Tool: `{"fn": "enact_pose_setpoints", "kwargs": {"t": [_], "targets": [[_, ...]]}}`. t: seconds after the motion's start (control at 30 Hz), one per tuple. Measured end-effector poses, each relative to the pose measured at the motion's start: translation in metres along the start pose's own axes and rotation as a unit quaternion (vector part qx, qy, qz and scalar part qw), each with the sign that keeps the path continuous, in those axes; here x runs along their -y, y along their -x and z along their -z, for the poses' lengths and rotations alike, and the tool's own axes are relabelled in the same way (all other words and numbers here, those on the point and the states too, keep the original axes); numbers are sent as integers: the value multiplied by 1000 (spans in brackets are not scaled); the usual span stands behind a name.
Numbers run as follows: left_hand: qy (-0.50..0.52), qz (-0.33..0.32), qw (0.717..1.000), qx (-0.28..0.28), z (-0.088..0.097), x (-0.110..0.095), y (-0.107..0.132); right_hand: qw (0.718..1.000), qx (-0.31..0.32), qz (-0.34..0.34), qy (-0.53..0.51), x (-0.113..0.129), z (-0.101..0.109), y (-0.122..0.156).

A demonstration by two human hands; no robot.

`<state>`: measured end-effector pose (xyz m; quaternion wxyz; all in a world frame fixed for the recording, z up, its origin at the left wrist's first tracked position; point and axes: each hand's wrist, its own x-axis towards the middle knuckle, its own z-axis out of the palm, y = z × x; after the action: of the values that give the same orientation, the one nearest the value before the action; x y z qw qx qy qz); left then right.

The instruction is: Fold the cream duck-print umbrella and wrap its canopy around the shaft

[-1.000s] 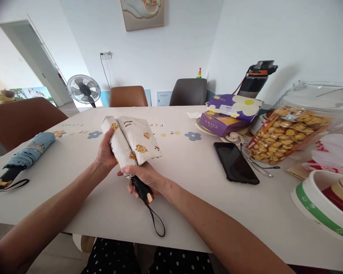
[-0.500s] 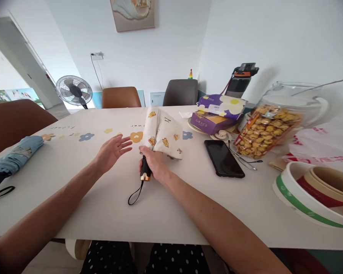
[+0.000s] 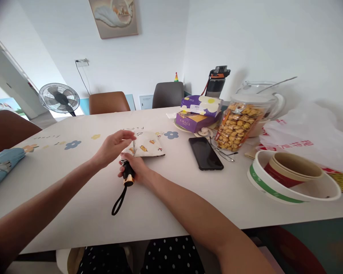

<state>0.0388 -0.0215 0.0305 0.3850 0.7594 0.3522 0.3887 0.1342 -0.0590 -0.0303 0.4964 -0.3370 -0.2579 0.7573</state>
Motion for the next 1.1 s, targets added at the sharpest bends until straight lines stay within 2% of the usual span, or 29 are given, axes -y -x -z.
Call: {"fn": "enact_pose_setpoints", "kwargs": {"t": [0.07, 0.13, 0.17, 0.27, 0.33, 0.5, 0.67, 0.77, 0.87, 0.93, 1.0, 1.1], "targets": [[-63, -23, 991, 113, -17, -10, -15, 1000, 6, 7, 5, 1, 1, 0], [-148, -44, 964, 218, -38, -12, -31, 1000, -1, 5, 19, 1, 1, 1], [-199, -59, 947, 244, -48, -9, -37, 1000, -10, 1, 27, 2, 0, 2], [-327, -111, 894, 286, -75, 5, -55, 999, -35, -11, 40, 2, 0, 5], [-367, -126, 872, 299, -85, 13, -63, 999, -39, -3, 35, 2, 1, 5], [-397, -151, 853, 304, -82, 21, -76, 1000, -15, 3, 19, 2, 2, -1], [-412, -167, 839, 315, -80, 22, -78, 1000, 2, 14, 12, -1, 5, -8], [-402, -195, 850, 279, -82, 16, -78, 1000, 4, 9, 9, -2, 6, -8], [-370, -181, 894, 178, -72, 3, -78, 1000, 5, 3, -5, -2, 6, -8], [-310, -148, 933, 110, -56, -7, -77, 1000, 0, 1, -15, -2, 5, -8], [-200, -115, 970, 76, -34, -13, -72, 1000, -5, 4, -24, -3, 5, -8], [-50, -72, 996, 22, 2, -11, -58, 999, -13, 2, -33, -3, 5, -8]]}}
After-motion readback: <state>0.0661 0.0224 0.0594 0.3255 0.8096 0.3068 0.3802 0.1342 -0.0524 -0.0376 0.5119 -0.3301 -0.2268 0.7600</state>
